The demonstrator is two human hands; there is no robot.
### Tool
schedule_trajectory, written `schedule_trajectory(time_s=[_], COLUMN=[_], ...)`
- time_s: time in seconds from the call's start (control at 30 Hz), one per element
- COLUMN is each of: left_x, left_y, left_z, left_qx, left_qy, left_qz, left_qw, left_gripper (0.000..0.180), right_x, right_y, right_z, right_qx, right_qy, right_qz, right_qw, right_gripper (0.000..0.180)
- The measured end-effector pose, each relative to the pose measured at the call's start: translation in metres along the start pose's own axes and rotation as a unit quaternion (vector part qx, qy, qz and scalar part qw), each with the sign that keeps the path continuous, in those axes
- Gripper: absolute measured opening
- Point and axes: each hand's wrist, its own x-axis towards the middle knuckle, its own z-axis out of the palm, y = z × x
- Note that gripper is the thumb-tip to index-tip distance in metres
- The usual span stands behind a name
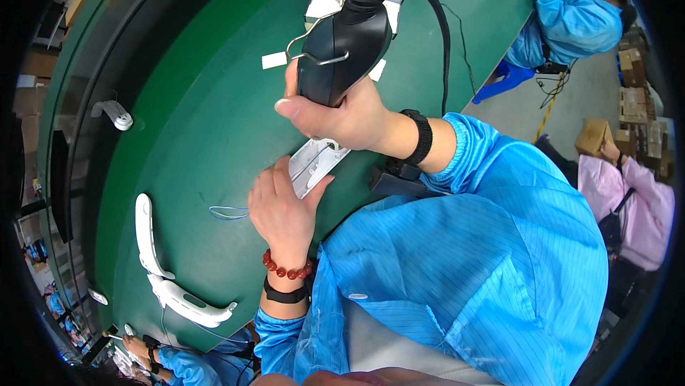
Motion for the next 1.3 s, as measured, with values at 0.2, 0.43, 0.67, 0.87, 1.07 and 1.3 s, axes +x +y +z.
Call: schedule_trajectory(time_s=[0.2, 0.43, 0.67, 0.87, 1.07, 1.3], left_x=[0.001, 0.003, 0.004, 0.007, 0.009, 0.012], left_y=[0.0, 0.001, 0.001, 0.001, 0.001, 0.006], left_z=[0.001, 0.002, 0.004, 0.006, 0.007, 0.004], left_qx=[0.003, 0.005, 0.0, 0.004, 0.004, 0.012], left_qy=[-0.002, -0.004, -0.009, -0.013, -0.021, -0.049], left_qz=[-0.002, -0.003, -0.007, -0.01, -0.015, -0.022], left_qw=[1.0, 1.0, 1.0, 1.0, 1.0, 0.998], left_gripper=[0.066, 0.065, 0.065, 0.065, 0.065, 0.071], right_x=[0.0, 0.001, 0.003, 0.006, 0.011, 0.02], right_y=[0.003, 0.004, 0.006, 0.007, 0.008, -0.01], right_z=[-0.003, -0.006, -0.005, -0.008, -0.012, -0.021], right_qx=[0.016, 0.017, 0.02, 0.026, 0.036, 0.02], right_qy=[-0.007, -0.004, 0.004, 0.01, 0.008, 0.04], right_qz=[-0.003, -0.004, 0.002, 0.021, 0.048, 0.01], right_qw=[1.0, 1.0, 1.0, 0.999, 0.998, 0.999], right_gripper=[0.035, 0.035, 0.037, 0.037, 0.038, 0.036])
